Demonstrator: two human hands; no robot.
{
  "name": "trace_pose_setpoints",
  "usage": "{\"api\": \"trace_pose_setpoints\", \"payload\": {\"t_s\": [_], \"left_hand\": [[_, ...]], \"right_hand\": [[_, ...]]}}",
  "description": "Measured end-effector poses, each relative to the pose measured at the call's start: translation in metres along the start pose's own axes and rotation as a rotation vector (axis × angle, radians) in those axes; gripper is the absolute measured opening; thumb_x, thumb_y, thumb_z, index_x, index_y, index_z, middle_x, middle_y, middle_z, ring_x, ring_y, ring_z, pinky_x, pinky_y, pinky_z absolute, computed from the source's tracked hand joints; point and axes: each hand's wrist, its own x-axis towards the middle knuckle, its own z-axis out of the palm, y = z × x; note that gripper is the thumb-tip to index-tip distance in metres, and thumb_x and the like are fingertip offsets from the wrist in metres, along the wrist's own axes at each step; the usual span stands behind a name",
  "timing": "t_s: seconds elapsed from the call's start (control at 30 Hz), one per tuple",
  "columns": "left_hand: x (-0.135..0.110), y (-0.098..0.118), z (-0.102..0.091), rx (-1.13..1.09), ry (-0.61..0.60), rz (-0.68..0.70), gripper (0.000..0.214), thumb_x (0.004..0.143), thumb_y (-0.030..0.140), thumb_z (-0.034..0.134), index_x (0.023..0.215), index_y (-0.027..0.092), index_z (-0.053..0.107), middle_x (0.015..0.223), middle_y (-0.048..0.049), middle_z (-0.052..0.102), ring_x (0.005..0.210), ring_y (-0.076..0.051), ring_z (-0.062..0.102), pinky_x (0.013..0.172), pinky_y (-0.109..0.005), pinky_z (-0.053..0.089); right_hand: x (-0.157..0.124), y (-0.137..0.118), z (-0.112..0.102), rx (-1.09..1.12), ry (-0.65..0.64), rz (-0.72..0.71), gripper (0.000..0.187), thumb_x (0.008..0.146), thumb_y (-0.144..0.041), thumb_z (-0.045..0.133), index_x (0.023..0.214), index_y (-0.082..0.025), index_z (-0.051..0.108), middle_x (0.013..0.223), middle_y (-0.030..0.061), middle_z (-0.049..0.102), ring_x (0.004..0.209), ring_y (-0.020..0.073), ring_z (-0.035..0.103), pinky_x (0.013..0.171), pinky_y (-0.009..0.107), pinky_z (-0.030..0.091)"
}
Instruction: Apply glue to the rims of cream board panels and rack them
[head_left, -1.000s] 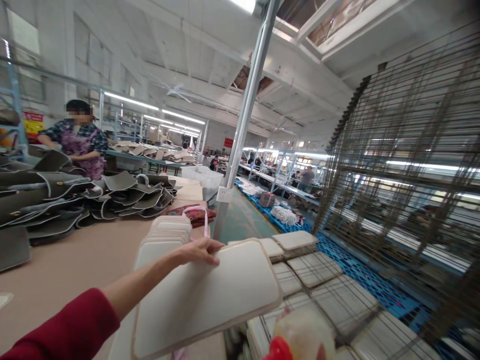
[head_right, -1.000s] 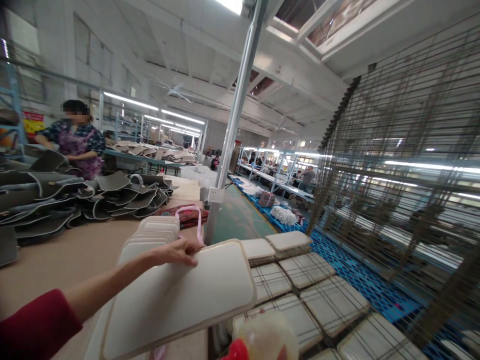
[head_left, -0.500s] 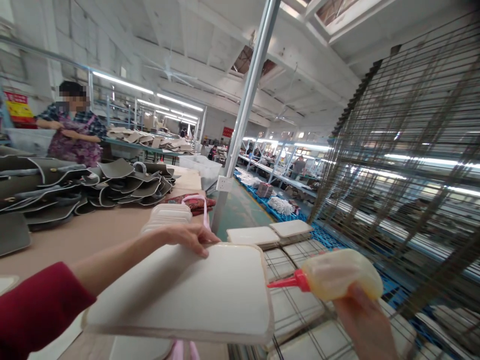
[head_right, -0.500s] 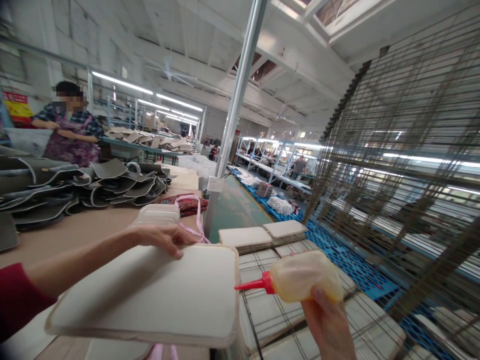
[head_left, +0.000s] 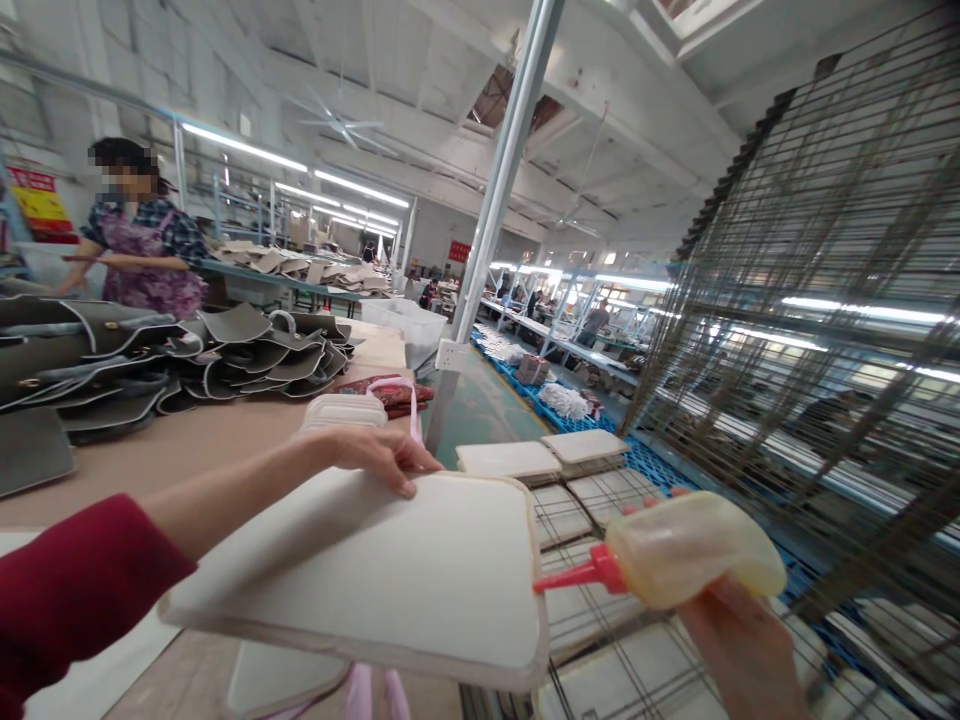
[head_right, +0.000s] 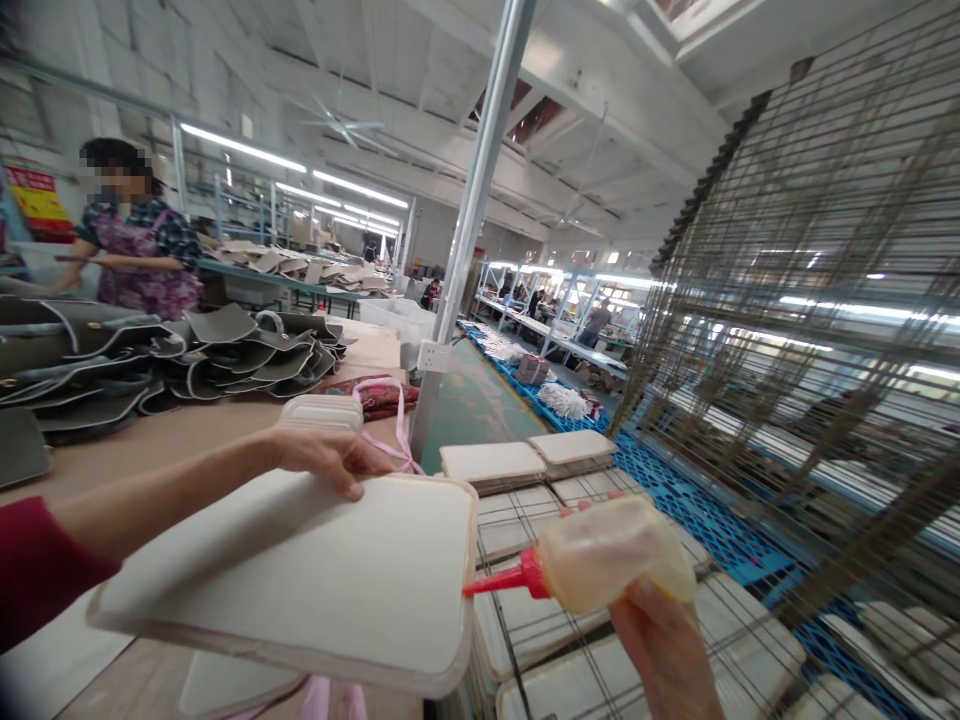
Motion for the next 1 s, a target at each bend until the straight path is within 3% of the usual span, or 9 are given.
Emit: {"api": "trace_pose_setpoints", "payload": {"t_s": [0.13, 0.23, 0.37, 0.5, 0.6, 0.7, 0.77, 0.87, 1.0], "left_hand": [[0.001, 0.008, 0.005, 0.17, -0.329, -0.135, 0.038, 0.064, 0.031, 0.072, 0.099, 0.019, 0.069, 0.083, -0.0014, 0.07, 0.08, -0.023, 0.063, 0.073, -0.028, 0.047], [0.002, 0.009, 0.006, 0.14, -0.297, -0.14, 0.037, 0.061, 0.03, 0.074, 0.096, 0.02, 0.07, 0.081, -0.0007, 0.07, 0.082, -0.024, 0.063, 0.072, -0.028, 0.048], [0.003, 0.006, 0.003, 0.095, -0.247, -0.142, 0.039, 0.057, 0.026, 0.077, 0.095, 0.02, 0.071, 0.08, -0.0007, 0.07, 0.082, -0.025, 0.063, 0.071, -0.028, 0.048], [0.001, 0.003, 0.001, 0.148, -0.275, -0.114, 0.038, 0.066, 0.031, 0.071, 0.102, 0.019, 0.069, 0.086, -0.0025, 0.07, 0.087, -0.025, 0.062, 0.074, -0.028, 0.047], [0.0, 0.0, 0.0, 0.156, -0.261, -0.101, 0.039, 0.068, 0.034, 0.069, 0.104, 0.02, 0.068, 0.089, -0.0024, 0.069, 0.088, -0.024, 0.061, 0.073, -0.027, 0.047], [0.0, -0.004, -0.001, 0.13, -0.243, -0.105, 0.041, 0.067, 0.036, 0.068, 0.106, 0.021, 0.067, 0.091, -0.0018, 0.069, 0.088, -0.024, 0.062, 0.073, -0.026, 0.047], [-0.001, -0.007, -0.002, 0.104, -0.229, -0.108, 0.045, 0.067, 0.037, 0.068, 0.109, 0.022, 0.065, 0.094, -0.0017, 0.069, 0.088, -0.024, 0.062, 0.074, -0.026, 0.047], [-0.001, -0.012, -0.004, 0.062, -0.213, -0.099, 0.047, 0.066, 0.036, 0.069, 0.111, 0.022, 0.064, 0.097, -0.003, 0.069, 0.088, -0.024, 0.062, 0.074, -0.027, 0.047], [-0.001, -0.018, -0.005, -0.002, -0.165, -0.084, 0.042, 0.063, 0.033, 0.072, 0.103, 0.019, 0.068, 0.095, -0.0054, 0.069, 0.088, -0.026, 0.062, 0.075, -0.029, 0.046]], "right_hand": [[0.005, 0.002, -0.008, -0.041, -0.02, -0.073, 0.089, 0.018, -0.031, 0.073, 0.105, -0.024, 0.058, 0.109, 0.0109, 0.059, 0.122, 0.0366, 0.036, 0.105, 0.053, 0.019], [0.023, 0.014, -0.027, -0.12, -0.224, -0.187, 0.067, 0.04, -0.042, 0.074, 0.103, -0.021, 0.061, 0.102, 0.0134, 0.062, 0.117, 0.0327, 0.043, 0.095, 0.05, 0.037], [0.043, 0.029, -0.051, -0.1, -0.308, -0.261, 0.056, 0.059, -0.045, 0.068, 0.108, -0.021, 0.061, 0.107, 0.0126, 0.061, 0.117, 0.0298, 0.045, 0.094, 0.049, 0.039], [0.049, 0.027, -0.061, -0.129, -0.346, -0.164, 0.063, 0.055, -0.043, 0.072, 0.113, -0.024, 0.058, 0.112, 0.0116, 0.06, 0.114, 0.0318, 0.047, 0.095, 0.053, 0.037], [0.046, 0.028, -0.062, -0.151, -0.377, -0.128, 0.058, 0.055, -0.044, 0.072, 0.106, -0.018, 0.062, 0.109, 0.0155, 0.06, 0.117, 0.0338, 0.044, 0.095, 0.053, 0.037], [0.044, 0.034, -0.065, -0.136, -0.286, -0.184, 0.046, 0.065, -0.045, 0.065, 0.103, -0.018, 0.064, 0.114, 0.0156, 0.057, 0.126, 0.0299, 0.035, 0.097, 0.049, 0.038], [0.046, 0.037, -0.068, -0.147, -0.242, -0.203, 0.045, 0.062, -0.043, 0.068, 0.101, -0.022, 0.064, 0.115, 0.0131, 0.058, 0.127, 0.0288, 0.033, 0.096, 0.048, 0.038], [0.048, 0.038, -0.07, -0.17, -0.212, -0.191, 0.049, 0.053, -0.039, 0.075, 0.099, -0.024, 0.065, 0.109, 0.0124, 0.061, 0.123, 0.0316, 0.037, 0.095, 0.051, 0.039], [0.036, 0.042, -0.059, -0.082, -0.197, -0.382, 0.052, 0.058, -0.044, 0.072, 0.104, -0.021, 0.061, 0.112, 0.0122, 0.059, 0.114, 0.033, 0.047, 0.096, 0.053, 0.038]]}}
